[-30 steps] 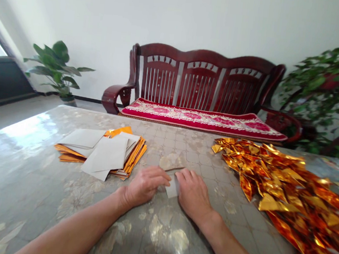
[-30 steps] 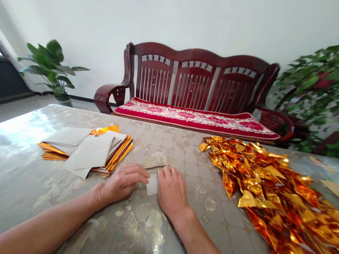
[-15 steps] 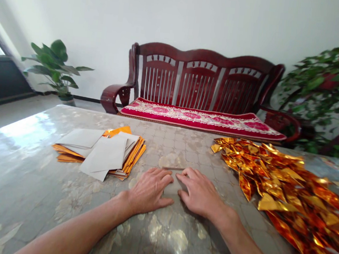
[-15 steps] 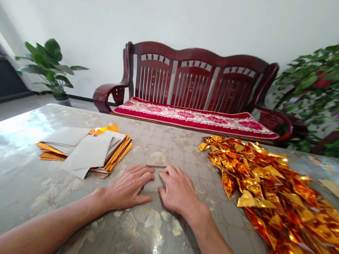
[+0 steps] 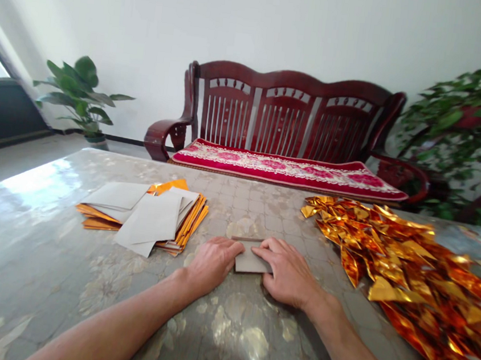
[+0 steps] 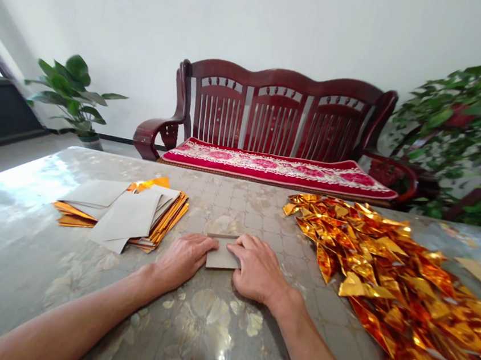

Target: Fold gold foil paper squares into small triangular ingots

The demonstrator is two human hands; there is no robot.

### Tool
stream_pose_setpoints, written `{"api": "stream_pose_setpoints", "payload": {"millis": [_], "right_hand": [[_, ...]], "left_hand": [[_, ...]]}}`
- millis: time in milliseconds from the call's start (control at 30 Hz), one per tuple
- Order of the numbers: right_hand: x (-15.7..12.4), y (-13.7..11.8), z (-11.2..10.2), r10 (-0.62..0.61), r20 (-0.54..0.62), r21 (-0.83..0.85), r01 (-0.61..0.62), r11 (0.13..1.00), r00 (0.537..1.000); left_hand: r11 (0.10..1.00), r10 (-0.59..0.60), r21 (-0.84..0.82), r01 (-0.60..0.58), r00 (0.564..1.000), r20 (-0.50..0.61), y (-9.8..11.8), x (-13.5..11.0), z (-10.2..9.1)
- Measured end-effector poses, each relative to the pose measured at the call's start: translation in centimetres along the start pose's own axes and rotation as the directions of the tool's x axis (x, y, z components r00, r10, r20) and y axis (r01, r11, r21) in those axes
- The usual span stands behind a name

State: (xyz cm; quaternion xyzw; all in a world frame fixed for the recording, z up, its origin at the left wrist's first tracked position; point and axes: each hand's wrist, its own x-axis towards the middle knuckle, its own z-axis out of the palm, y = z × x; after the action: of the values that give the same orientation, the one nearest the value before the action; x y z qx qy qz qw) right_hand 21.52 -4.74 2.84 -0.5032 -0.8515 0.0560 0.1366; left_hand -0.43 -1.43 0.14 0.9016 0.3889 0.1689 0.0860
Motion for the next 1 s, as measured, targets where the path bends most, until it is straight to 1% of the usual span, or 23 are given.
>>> {"api": "stream_pose_setpoints", "payload": {"millis": [100,200,267,367,467,533,600,700,900,1000], "right_hand": [[0.1,0.4,0.1,-0.005,-0.007,0.031,0.006,1.000,1.000],[0.2,1.2,0.3,0.005,-0.023,0.096,-0.002,0.995,1.000],[0.3,1.8,0.6,0.047,-0.046,0.147,-0.040,0.988,0.998],[0.5,2.4,1.1,0.149,-0.085,0.202,-0.129,0.971,0.985],[0.8,2.2,1.7,0.255,-0.121,0.186,-0.230,0.955,0.959],[1.0,1.8,1.9,0.300,-0.145,0.159,-0.277,0.948,0.943],[1.3,1.4,2.1,0.313,-0.162,0.140,-0.292,0.946,0.936],[1.4,1.2,2.3,0.321,-0.173,0.123,-0.303,0.945,0.931],[1.4,1.3,2.4,0.386,-0.164,0.095,-0.375,0.922,0.908],[1.5,1.3,2.4,0.392,-0.161,0.078,-0.384,0.920,0.906]], "left_hand": [[1.000,0.003,0.021,-0.003,1.000,-0.008,0.3,0.0,-0.3],[0.999,0.012,0.049,-0.012,1.000,-0.011,0.5,0.1,-0.5],[0.998,0.008,0.063,-0.007,1.000,-0.021,0.5,0.2,-0.6],[0.998,-0.030,0.053,0.032,0.999,-0.043,0.5,0.3,-0.5],[0.995,-0.096,0.026,0.098,0.993,-0.065,0.6,0.5,-0.5],[0.989,-0.142,0.027,0.144,0.987,-0.079,0.8,0.6,-0.4],[0.983,-0.174,0.038,0.178,0.981,-0.086,1.0,0.7,-0.4],[0.979,-0.192,0.047,0.197,0.977,-0.094,1.0,0.9,-0.3],[0.972,-0.233,-0.023,0.232,0.965,-0.116,0.4,1.0,0.1],[0.969,-0.245,-0.026,0.244,0.961,-0.125,0.1,1.0,0.2]]}}
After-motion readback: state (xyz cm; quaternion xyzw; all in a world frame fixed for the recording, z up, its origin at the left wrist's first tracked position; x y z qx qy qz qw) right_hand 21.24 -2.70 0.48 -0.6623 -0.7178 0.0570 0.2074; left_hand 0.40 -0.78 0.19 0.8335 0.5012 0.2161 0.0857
